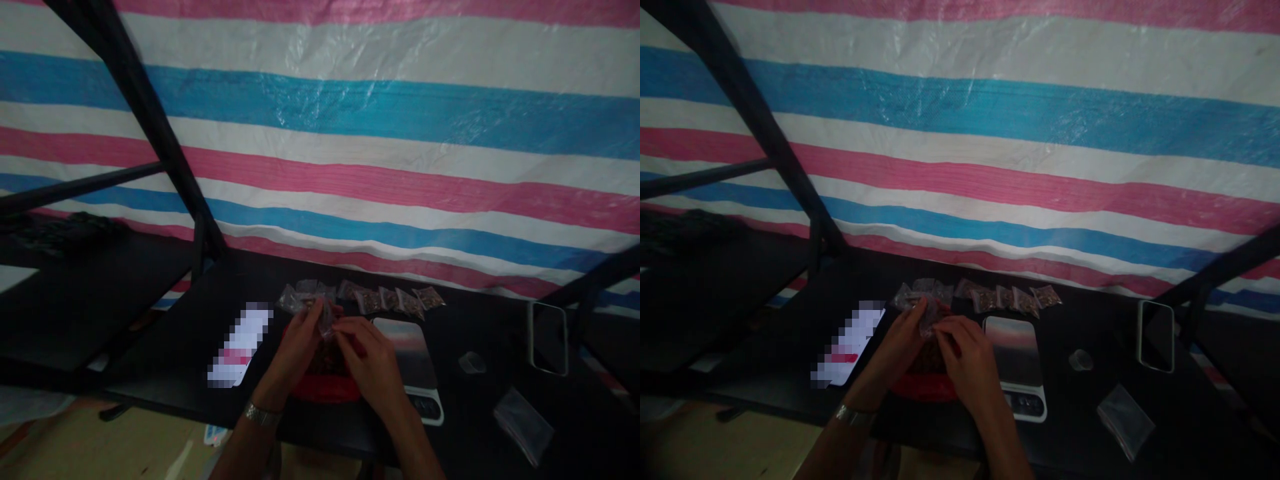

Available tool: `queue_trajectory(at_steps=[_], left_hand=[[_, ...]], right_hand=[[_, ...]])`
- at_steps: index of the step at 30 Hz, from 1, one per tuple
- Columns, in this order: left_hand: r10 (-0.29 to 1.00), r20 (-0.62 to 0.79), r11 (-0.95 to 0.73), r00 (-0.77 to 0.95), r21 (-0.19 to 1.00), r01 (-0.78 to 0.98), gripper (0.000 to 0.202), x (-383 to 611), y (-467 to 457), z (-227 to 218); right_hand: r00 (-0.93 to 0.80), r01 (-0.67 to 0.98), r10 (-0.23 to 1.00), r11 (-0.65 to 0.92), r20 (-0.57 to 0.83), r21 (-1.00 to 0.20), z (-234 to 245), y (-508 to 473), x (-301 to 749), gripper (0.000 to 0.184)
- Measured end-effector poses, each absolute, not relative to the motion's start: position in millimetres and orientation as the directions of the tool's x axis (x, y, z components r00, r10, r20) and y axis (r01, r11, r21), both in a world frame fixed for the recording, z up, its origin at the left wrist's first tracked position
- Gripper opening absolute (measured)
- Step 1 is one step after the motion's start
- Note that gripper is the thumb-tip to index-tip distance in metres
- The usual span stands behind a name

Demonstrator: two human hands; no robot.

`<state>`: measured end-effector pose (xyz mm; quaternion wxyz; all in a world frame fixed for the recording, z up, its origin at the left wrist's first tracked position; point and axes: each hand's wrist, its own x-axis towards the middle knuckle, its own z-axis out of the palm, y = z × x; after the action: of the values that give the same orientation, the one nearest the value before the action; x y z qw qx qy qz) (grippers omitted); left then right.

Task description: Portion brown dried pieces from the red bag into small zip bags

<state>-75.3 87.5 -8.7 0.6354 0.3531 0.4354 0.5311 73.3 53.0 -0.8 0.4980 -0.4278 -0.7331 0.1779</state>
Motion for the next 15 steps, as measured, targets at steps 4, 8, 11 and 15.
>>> queue_trajectory(at_steps=[4, 8, 11, 15], left_hand=[[0.99, -0.128, 0.1, -0.064, 0.939, -0.33, 0.058, -87.0, 91.4, -8.7], [0.997, -0.061, 0.046, -0.05, 0.963, -0.267, 0.053, -98.9, 88.4, -5.6], [0.997, -0.013, 0.026, 0.074, 0.985, -0.17, 0.05, -103.9, 83.5, -5.0], [0.981, 0.006, 0.008, 0.194, 0.998, -0.069, 0.048, -106.2, 80.3, -13.3]], right_hand=[[-0.137, 0.543, 0.8, 0.554, 0.584, -0.631, -2.4, 55.6, 81.5, 0.016], [-0.123, 0.536, 0.814, 0.536, 0.567, -0.652, 0.9, 57.7, 92.1, 0.015], [-0.078, 0.524, 0.812, 0.527, 0.578, -0.67, 2.7, 59.5, 96.6, 0.014], [-0.045, 0.521, 0.805, 0.525, 0.592, -0.674, 2.9, 61.5, 98.1, 0.013]])
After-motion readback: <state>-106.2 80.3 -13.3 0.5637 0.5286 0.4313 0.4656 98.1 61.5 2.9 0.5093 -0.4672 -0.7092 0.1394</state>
